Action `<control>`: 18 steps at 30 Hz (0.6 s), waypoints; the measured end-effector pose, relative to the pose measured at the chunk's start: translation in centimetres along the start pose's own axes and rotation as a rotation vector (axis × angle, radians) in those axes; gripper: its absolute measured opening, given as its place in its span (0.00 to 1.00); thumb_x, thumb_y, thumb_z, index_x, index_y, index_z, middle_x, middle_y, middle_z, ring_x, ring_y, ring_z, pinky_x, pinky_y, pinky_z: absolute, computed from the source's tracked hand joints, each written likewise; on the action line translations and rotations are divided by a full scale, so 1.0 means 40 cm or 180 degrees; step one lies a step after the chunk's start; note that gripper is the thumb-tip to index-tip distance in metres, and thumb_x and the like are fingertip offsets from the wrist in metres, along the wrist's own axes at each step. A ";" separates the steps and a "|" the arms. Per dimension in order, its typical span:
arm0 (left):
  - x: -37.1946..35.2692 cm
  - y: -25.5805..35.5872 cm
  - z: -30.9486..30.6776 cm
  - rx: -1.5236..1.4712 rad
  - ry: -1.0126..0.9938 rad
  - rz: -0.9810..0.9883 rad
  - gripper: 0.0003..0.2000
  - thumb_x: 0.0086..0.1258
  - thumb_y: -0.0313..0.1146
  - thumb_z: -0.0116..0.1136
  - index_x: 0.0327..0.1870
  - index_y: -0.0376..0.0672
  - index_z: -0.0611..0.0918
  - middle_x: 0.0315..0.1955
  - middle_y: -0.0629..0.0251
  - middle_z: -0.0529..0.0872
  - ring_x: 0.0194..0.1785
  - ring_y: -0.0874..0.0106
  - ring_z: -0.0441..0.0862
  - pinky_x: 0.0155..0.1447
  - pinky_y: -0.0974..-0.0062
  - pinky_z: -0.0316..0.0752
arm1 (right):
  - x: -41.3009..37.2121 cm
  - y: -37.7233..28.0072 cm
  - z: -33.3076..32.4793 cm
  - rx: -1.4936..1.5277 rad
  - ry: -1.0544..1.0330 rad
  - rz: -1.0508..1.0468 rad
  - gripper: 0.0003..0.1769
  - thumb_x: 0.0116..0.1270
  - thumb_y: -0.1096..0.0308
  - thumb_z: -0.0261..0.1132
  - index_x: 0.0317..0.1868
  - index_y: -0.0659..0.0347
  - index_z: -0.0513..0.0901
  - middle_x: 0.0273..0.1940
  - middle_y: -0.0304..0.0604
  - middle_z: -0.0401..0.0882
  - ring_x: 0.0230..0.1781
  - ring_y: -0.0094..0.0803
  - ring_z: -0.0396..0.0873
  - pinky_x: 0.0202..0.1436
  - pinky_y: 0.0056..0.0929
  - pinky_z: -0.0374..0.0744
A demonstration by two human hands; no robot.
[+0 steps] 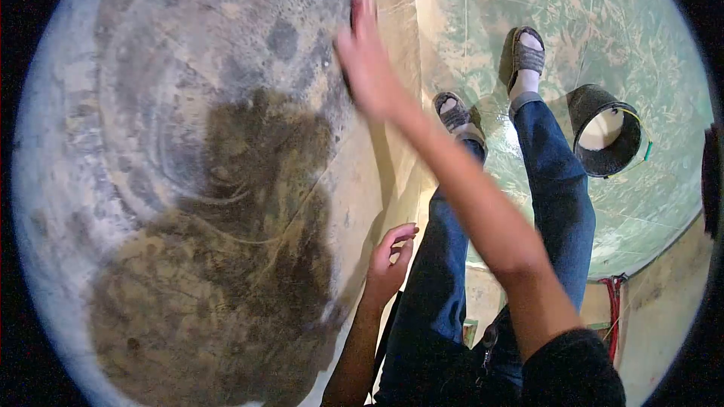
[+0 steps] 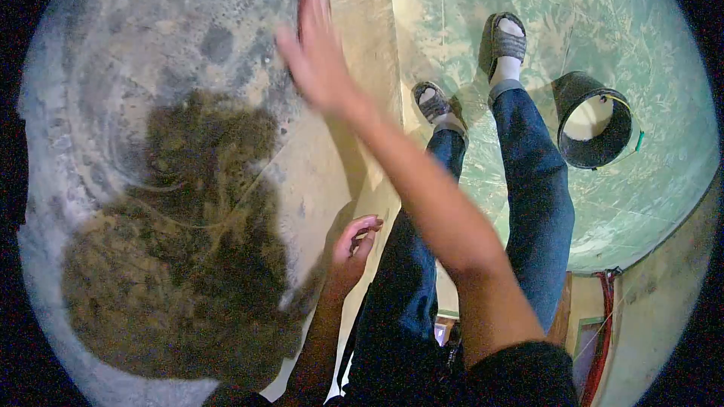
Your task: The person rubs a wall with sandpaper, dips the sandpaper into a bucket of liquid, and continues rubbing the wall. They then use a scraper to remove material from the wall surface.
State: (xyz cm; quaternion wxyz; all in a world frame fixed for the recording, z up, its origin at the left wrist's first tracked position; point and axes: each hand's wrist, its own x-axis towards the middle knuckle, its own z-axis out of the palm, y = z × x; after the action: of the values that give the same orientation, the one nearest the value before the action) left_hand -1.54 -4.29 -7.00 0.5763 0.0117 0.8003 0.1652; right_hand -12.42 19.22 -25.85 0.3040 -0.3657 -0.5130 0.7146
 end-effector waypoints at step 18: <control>-0.010 -0.071 0.012 -0.0012 0.0052 -0.0145 0.15 0.74 0.30 0.49 0.60 0.41 0.76 0.51 0.62 0.85 0.52 0.69 0.82 0.49 0.72 0.77 | -0.099 -0.058 0.000 0.0077 -0.0351 0.0218 0.49 0.71 0.47 0.49 0.76 0.72 0.38 0.78 0.65 0.33 0.80 0.53 0.33 0.80 0.44 0.39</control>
State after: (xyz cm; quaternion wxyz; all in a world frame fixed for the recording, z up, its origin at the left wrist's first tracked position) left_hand -0.50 -6.93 -7.56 0.5735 -0.0090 0.8047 0.1536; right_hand -10.09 16.68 -22.81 0.2550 -0.3395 -0.5075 0.7498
